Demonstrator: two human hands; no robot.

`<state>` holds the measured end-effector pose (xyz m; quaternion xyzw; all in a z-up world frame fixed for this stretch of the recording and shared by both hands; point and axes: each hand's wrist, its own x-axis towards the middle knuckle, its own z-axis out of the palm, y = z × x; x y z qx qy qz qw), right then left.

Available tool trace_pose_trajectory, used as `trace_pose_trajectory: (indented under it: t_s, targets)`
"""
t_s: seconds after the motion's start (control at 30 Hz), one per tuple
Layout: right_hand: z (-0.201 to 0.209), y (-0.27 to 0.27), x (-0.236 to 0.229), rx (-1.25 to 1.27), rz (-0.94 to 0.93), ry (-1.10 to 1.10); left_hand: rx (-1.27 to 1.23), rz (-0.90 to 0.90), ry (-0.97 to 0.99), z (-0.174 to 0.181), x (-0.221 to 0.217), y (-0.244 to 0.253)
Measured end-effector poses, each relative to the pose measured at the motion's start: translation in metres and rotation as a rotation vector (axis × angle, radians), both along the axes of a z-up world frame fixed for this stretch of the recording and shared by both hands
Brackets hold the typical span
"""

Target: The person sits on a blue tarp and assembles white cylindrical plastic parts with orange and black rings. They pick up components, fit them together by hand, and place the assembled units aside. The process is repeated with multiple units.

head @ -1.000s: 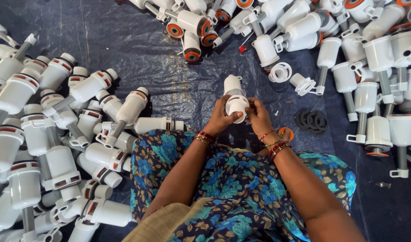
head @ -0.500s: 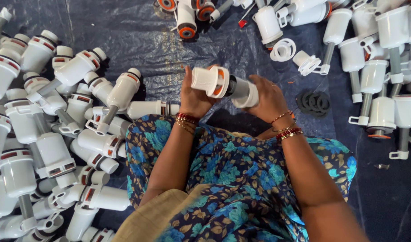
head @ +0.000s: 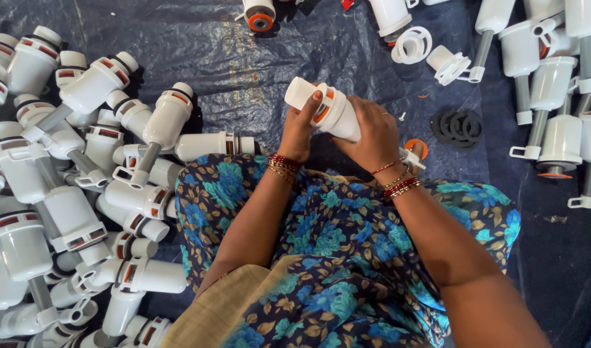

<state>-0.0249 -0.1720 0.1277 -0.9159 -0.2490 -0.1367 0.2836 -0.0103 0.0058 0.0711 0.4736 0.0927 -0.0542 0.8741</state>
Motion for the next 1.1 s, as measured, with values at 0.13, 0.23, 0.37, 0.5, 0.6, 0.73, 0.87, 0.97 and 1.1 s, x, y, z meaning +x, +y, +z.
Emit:
trace_pose_trajectory:
  t_s: [0.13,0.23,0.37,0.5,0.6,0.73,0.87,0.97,1.1]
  targets:
    - [-0.001,0.001,0.000,-0.033,-0.026,0.001,-0.054,0.013,-0.033,0.005,0.000,0.002]
    - [-0.001,0.000,-0.002,-0.018,0.007,-0.019,-0.056,0.004,-0.050,0.009,-0.003,-0.001]
    - [0.008,-0.004,-0.003,0.033,0.035,-0.019,0.011,-0.107,-0.137,0.021,-0.005,0.002]
    - [0.018,-0.007,-0.011,0.044,0.017,0.041,0.002,-0.151,-0.170,0.032,-0.010,0.003]
    - [0.025,-0.006,-0.014,0.055,0.010,0.064,-0.009,-0.163,-0.211,0.038,-0.012,0.002]
    - [0.036,-0.013,-0.012,0.176,0.111,0.174,-0.002,-0.190,-0.290,0.047,-0.014,0.003]
    - [0.043,-0.024,-0.008,0.286,0.238,0.341,0.005,-0.249,-0.317,0.054,-0.016,0.008]
    - [0.042,-0.025,-0.005,0.297,0.230,0.380,0.035,-0.282,-0.330,0.056,-0.014,0.006]
    - [0.044,-0.018,0.000,0.117,0.066,0.201,0.022,-0.010,-0.216,0.061,-0.011,-0.006]
